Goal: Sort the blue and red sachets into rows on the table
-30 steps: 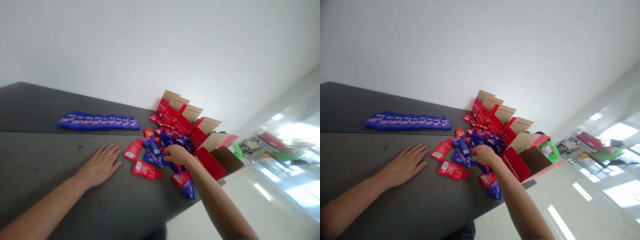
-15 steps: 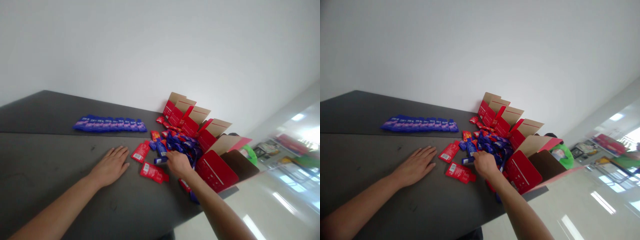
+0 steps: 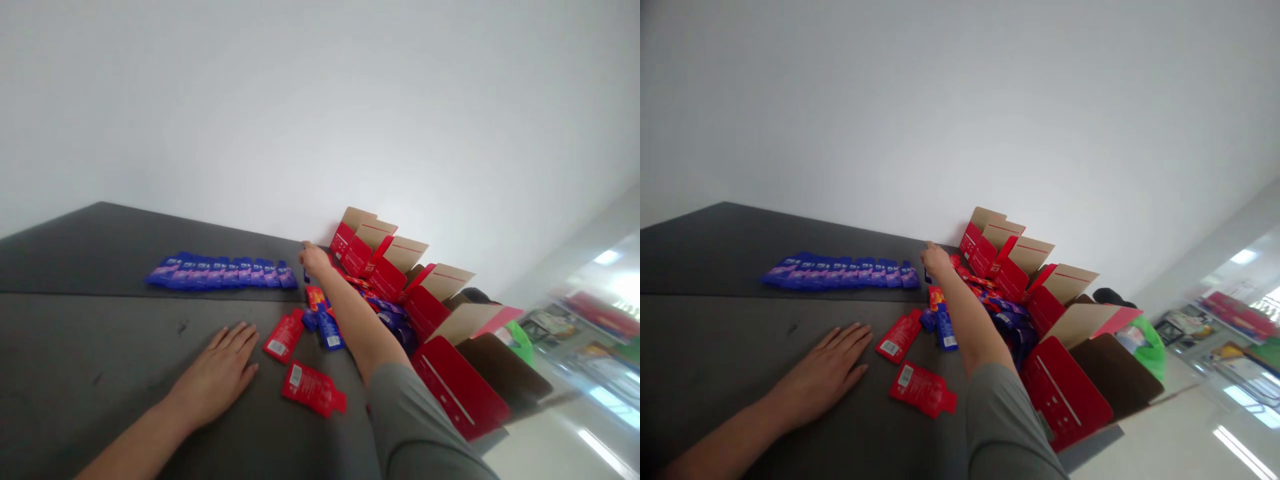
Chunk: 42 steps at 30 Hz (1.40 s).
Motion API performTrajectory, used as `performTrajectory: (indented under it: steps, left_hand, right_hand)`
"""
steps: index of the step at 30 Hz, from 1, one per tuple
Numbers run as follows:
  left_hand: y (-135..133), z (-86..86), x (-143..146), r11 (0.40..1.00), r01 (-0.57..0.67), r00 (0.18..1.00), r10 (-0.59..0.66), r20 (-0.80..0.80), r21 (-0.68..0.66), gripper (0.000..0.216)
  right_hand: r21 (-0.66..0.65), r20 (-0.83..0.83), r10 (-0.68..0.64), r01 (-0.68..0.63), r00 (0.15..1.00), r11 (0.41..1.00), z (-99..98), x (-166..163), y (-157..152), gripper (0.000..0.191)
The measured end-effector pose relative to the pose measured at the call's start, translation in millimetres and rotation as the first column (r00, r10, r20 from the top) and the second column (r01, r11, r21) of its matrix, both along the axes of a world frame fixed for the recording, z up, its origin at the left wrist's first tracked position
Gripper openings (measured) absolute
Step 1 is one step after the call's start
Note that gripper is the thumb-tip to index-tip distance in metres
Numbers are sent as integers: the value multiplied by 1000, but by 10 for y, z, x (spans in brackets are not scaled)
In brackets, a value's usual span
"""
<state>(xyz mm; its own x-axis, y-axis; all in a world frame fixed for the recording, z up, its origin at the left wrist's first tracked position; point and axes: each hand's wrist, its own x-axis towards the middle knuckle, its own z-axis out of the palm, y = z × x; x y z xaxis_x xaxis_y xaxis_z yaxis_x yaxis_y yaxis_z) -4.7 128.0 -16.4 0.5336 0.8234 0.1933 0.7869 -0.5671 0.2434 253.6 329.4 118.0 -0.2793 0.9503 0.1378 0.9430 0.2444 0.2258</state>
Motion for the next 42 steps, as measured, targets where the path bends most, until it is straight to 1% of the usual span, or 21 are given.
performTrajectory:
  steps: [2,5,7,9,10,12,14,15,18,21,25,28,30,33,37,40,42]
  left_hand:
    - [6,-8,0,1000,4,1000,-4,-5,-14,60]
    - [13,-32,1,1000,11,1000,-11,-4,-24,61]
    - [16,-48,4,1000,10,1000,-10,-3,-24,62]
    - [20,-65,8,1000,7,1000,-7,2,-22,61]
    - [21,-75,8,1000,7,1000,-7,9,-18,61]
    - [22,-100,5,1000,12,1000,-12,26,0,60]
    - [23,-130,-3,999,18,999,-20,40,33,59]
    - [25,-145,-8,999,18,999,-21,43,50,59]
    - [35,-176,-23,996,14,999,-17,40,83,59]
    - [51,-180,-30,996,24,1000,-25,17,85,60]
    - [60,-176,-26,996,24,1000,-24,-2,82,60]
    - [59,-185,-24,996,25,1000,-25,2,84,60]
    - [60,-196,-25,995,29,999,-30,12,91,60]
    - [63,-212,-27,993,29,999,-33,35,110,59]
    - [59,-212,-23,993,20,998,-26,51,113,59]
    - [50,-189,-18,995,20,999,-24,42,101,59]
    - [43,-169,-15,996,24,999,-27,27,91,59]
  right_hand:
    - [-61,24,-26,27,999,998,-184,-58,180,31]
    - [-111,31,-31,35,999,993,-451,-53,328,32]
    - [-104,-13,1,-3,1000,995,-571,0,390,39]
    - [-62,-95,4,-10,995,998,-625,76,447,50]
    - [-46,-130,-27,22,991,999,-629,119,473,54]
    - [-64,-144,-142,134,979,989,-611,203,512,52]
    - [-134,-101,-240,226,965,965,-587,275,518,45]
    - [-170,-80,-256,240,963,956,-582,302,506,42]
    - [-230,-75,-211,189,975,955,-610,343,419,32]
    - [-232,-114,-148,119,982,965,-668,339,305,29]
    - [-214,-176,-130,91,976,973,-702,330,203,35]
    - [-264,-202,-146,90,968,960,-674,331,195,48]
    - [-290,-179,-167,110,969,951,-636,327,222,46]
    - [-247,-159,-214,171,964,954,-586,312,278,37]
    - [-202,-172,-284,248,943,947,-592,320,320,36]
    - [-193,-220,-347,308,912,932,-629,346,333,35]
    - [-191,-279,-383,340,881,921,-651,341,345,38]
